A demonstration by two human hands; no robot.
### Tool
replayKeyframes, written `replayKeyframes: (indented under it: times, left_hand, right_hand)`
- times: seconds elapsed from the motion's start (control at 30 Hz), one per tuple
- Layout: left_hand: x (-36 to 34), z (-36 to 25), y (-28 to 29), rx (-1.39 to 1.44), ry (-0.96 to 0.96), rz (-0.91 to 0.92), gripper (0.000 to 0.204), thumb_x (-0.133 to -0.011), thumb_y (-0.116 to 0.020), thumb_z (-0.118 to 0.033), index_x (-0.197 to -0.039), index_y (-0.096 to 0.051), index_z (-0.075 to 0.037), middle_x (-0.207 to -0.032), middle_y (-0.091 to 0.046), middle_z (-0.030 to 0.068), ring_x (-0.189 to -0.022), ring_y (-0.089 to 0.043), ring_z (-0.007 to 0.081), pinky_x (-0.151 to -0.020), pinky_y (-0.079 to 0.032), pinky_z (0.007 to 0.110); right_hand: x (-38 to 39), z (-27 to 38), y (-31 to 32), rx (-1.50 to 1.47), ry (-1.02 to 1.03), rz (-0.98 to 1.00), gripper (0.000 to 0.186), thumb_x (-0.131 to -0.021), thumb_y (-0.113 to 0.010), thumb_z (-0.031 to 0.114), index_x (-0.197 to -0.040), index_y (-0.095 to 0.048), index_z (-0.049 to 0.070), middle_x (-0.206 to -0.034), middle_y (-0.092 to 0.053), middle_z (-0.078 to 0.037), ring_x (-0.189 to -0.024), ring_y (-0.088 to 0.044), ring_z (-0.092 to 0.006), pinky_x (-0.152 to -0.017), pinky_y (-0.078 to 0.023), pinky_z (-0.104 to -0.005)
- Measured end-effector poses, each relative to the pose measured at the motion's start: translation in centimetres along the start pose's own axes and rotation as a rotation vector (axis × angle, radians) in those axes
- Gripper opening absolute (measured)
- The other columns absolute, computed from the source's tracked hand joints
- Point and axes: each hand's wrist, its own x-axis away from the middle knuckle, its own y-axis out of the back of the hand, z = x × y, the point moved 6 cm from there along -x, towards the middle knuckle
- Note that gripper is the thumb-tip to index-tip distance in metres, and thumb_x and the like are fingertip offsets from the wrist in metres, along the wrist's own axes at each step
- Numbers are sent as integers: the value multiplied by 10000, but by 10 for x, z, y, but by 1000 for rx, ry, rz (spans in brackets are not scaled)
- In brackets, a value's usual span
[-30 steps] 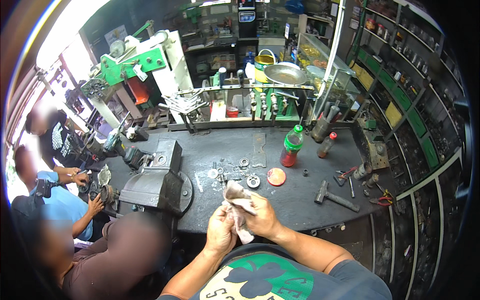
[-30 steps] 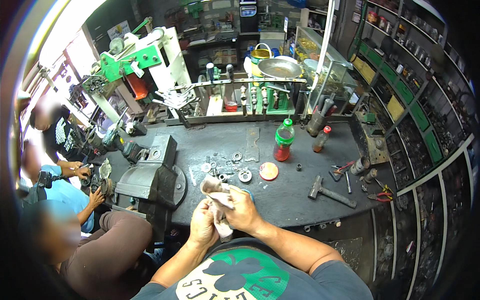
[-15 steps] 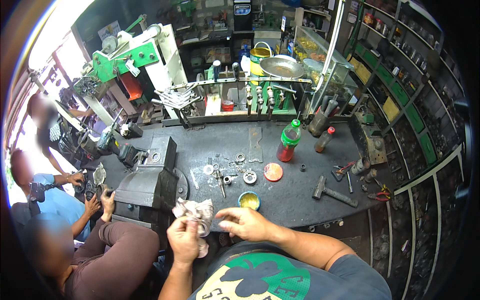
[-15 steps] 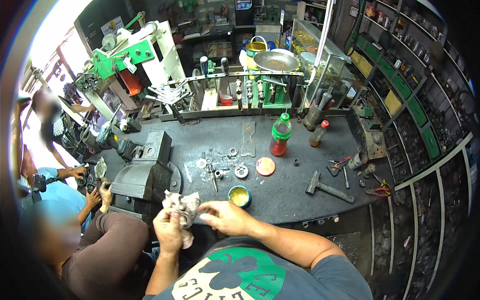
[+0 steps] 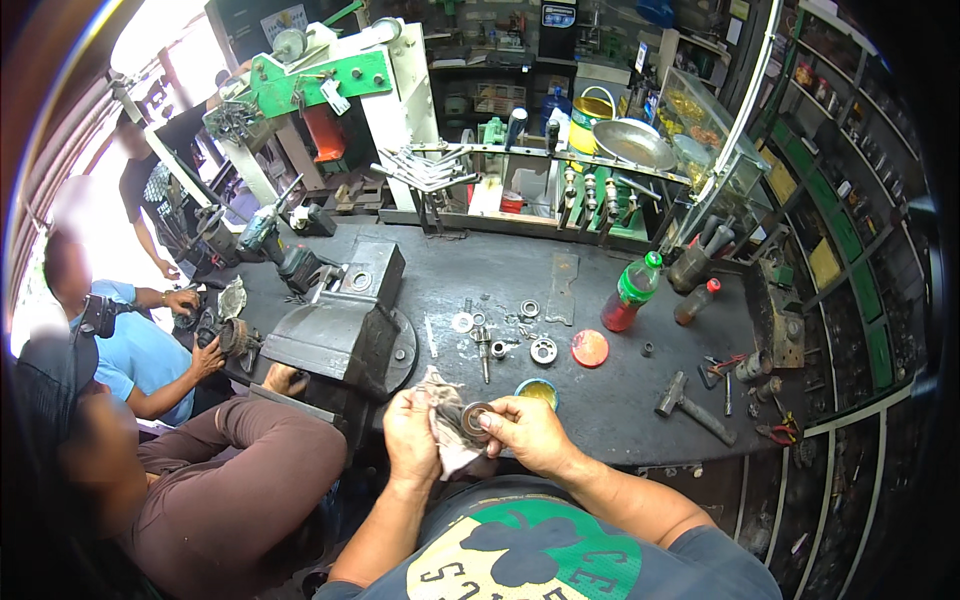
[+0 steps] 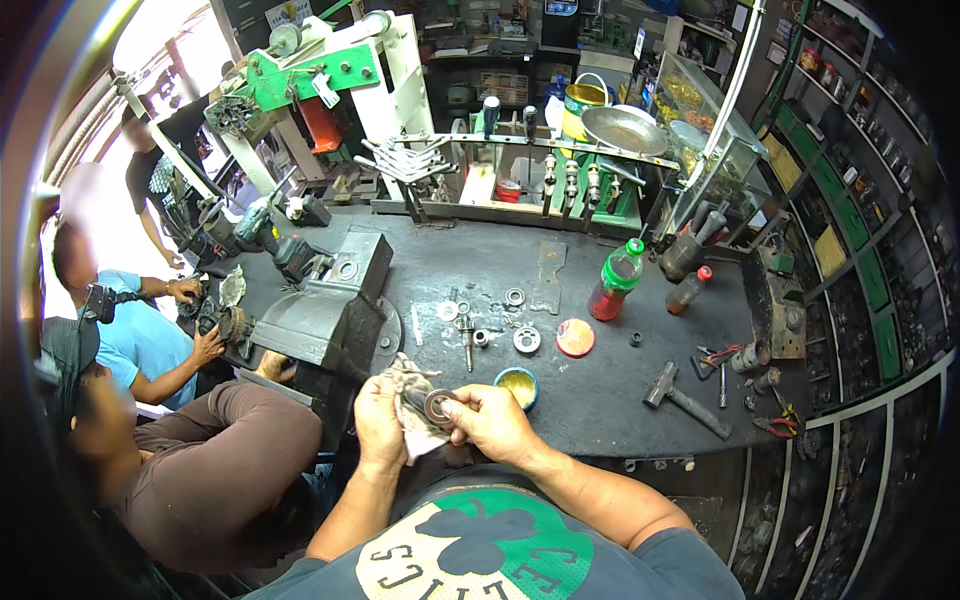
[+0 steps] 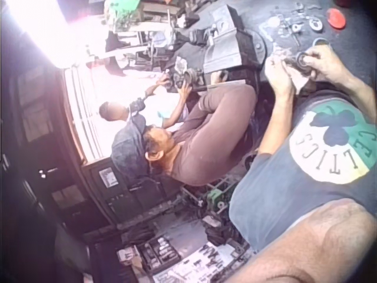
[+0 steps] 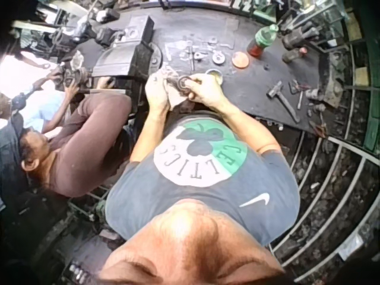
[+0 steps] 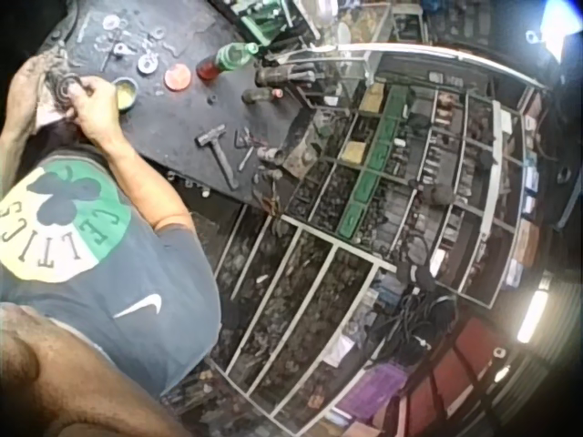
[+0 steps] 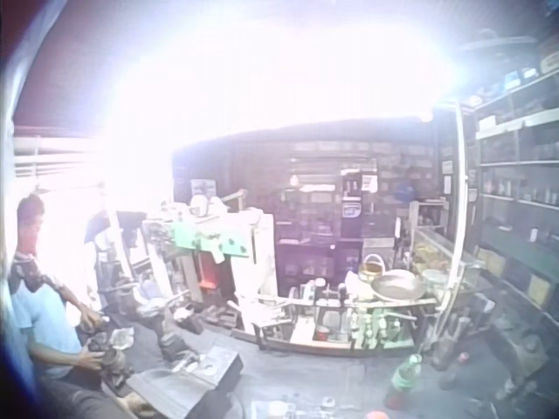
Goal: The person applies grease to small mechanical parts on a workbench, wipes them with a cloth, and then uses a bench grinder to smooth a metal component. The person handles bearings, a grease container, and a cloth while working in a workshop environment.
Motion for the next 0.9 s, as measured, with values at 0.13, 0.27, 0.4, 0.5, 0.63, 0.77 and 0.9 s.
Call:
replayKeyframes:
  times: [0.13,0.27,0.4,0.5,0.63,0.77,0.9]
  left_hand:
    - [12,-7,-5,-378,28,262,350,-1073,-683,-158,-1365,-705,34,-1068,-768,83,-919,-699,133,-846,-553,284]
    - [18,-16,-17,-736,-153,257,260,-1080,-699,-230,-1105,-775,17,-892,-715,34,-827,-642,98,-761,-537,279]
    - [-3,11,15,-480,26,62,357,-1148,-576,-274,-1012,-734,16,-864,-730,40,-760,-646,101,-700,-530,269]
    - [-8,11,28,83,140,36,371,-1155,-519,-267,-1194,-683,63,-1045,-783,167,-877,-775,236,-845,-637,376]
    - [10,31,65,337,387,145,525,-1085,-532,-376,-1304,-624,92,-1200,-736,313,-1013,-773,442,-911,-644,599]
    - [29,42,89,385,520,150,506,-1046,-577,-313,-1286,-598,131,-1174,-727,323,-889,-783,467,-754,-670,661]
    - [29,32,88,427,495,109,459,-1041,-567,-257,-1252,-602,150,-1189,-719,318,-880,-787,443,-766,-680,635]
  right_hand:
    - [-5,13,6,256,206,-40,254,-1036,-741,215,-1111,-752,-27,-871,-759,-101,-702,-696,-152,-663,-573,-337]
    - [-5,32,-3,616,441,8,221,-977,-754,179,-1046,-737,-30,-871,-728,-210,-779,-739,-294,-723,-560,-434]
    - [-21,16,2,493,323,89,256,-975,-761,207,-1080,-744,-26,-972,-773,-198,-842,-758,-279,-778,-582,-427]
    - [-55,20,40,526,498,-148,289,-970,-768,224,-1153,-736,3,-947,-776,-162,-838,-757,-246,-792,-593,-412]
    - [-155,18,125,856,234,-350,323,-989,-741,229,-1200,-718,-14,-857,-773,-171,-827,-771,-259,-779,-589,-403]
    - [-238,-14,154,1043,72,-349,283,-997,-715,266,-1141,-739,23,-1118,-771,-239,-1115,-734,-417,-949,-563,-524]
    - [-280,-39,150,1253,-70,-197,249,-1012,-697,262,-1131,-727,45,-1154,-761,-242,-1116,-723,-432,-946,-558,-539]
